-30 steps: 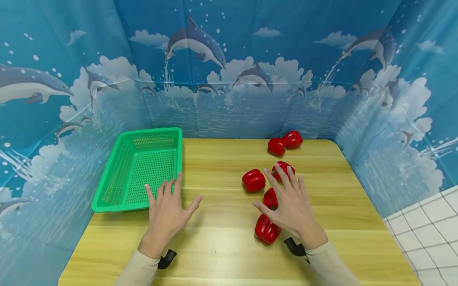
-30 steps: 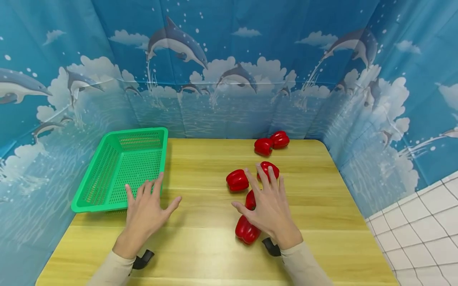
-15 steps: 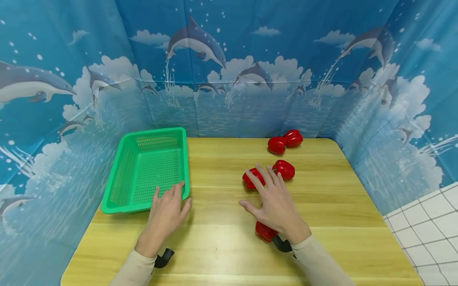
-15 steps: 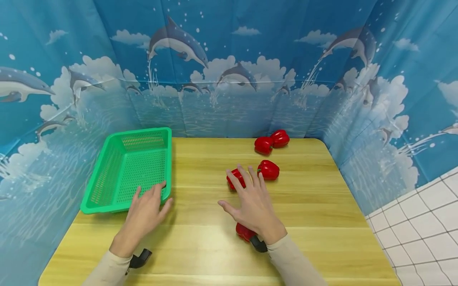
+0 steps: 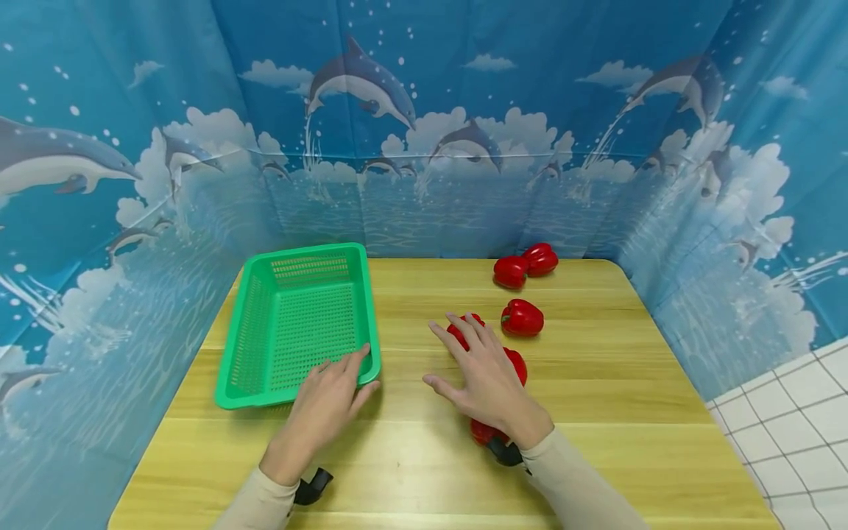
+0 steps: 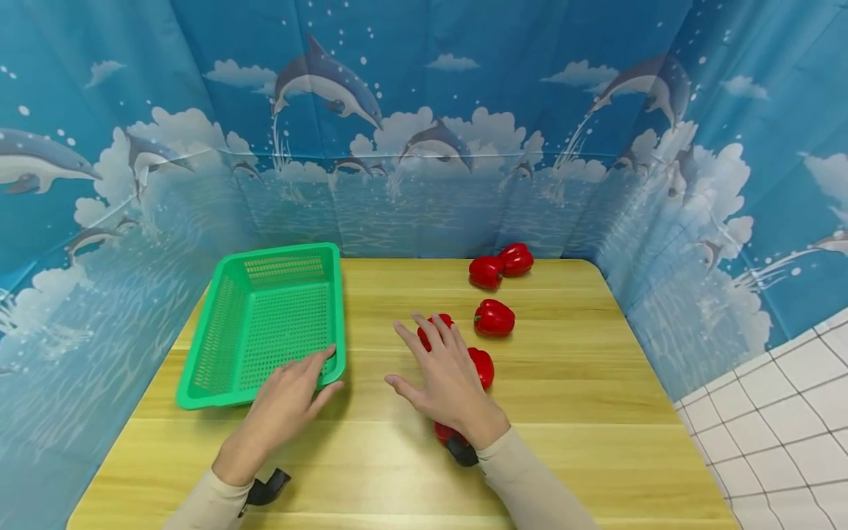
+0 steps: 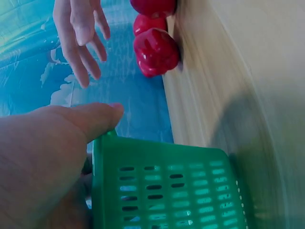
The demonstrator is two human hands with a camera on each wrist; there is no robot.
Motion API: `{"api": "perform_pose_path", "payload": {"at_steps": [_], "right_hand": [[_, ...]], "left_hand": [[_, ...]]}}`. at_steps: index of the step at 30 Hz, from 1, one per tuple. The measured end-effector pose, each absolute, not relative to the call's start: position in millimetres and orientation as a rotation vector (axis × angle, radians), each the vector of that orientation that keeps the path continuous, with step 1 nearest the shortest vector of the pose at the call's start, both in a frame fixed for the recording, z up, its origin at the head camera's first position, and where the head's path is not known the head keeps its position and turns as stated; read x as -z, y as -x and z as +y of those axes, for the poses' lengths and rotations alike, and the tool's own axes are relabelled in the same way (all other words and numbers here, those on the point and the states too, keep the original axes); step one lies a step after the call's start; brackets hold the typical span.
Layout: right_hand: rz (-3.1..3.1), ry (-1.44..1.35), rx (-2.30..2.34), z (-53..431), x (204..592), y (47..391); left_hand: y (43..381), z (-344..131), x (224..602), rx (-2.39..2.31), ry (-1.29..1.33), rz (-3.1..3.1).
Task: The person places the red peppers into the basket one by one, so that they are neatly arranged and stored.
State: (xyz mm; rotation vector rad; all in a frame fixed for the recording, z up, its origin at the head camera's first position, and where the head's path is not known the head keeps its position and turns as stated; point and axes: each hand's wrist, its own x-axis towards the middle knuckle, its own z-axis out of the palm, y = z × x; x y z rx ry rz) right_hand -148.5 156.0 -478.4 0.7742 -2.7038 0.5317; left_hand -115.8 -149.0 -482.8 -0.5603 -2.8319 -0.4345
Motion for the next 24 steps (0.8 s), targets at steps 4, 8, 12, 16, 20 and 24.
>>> {"api": "perform_pose_path", "payload": {"at_steps": [4,8,12,16,20,24], "right_hand": [[-2.710,-0.801,-0.547,147.3,479.6,151.9],[-2.729,-0.832,-0.595,138.9,482.0,153.1],[-2.737,-0.848,-0.627,131.4,482.7,151.8],[-2.750,-0.858,-0.658,123.5,482.6,149.6],[-2.780,-0.864,-0.680,117.0,484.3,148.1],[-2.795,-0.867,-0.758,113.3,486.3,147.4]], "left_hand": [[118.1,-144.7,485.2,0.434,0.616,-2.803],[118.8,-139.3,486.2,0.473,0.634,-2.848],[119.2,-133.2,486.8,0.518,0.662,-2.871],[118.8,-128.5,487.2,0.539,0.707,-2.858],[117.7,-126.6,487.2,0.554,0.755,-2.839],[116.7,-126.6,486.7,0.560,0.771,-2.838]]}}
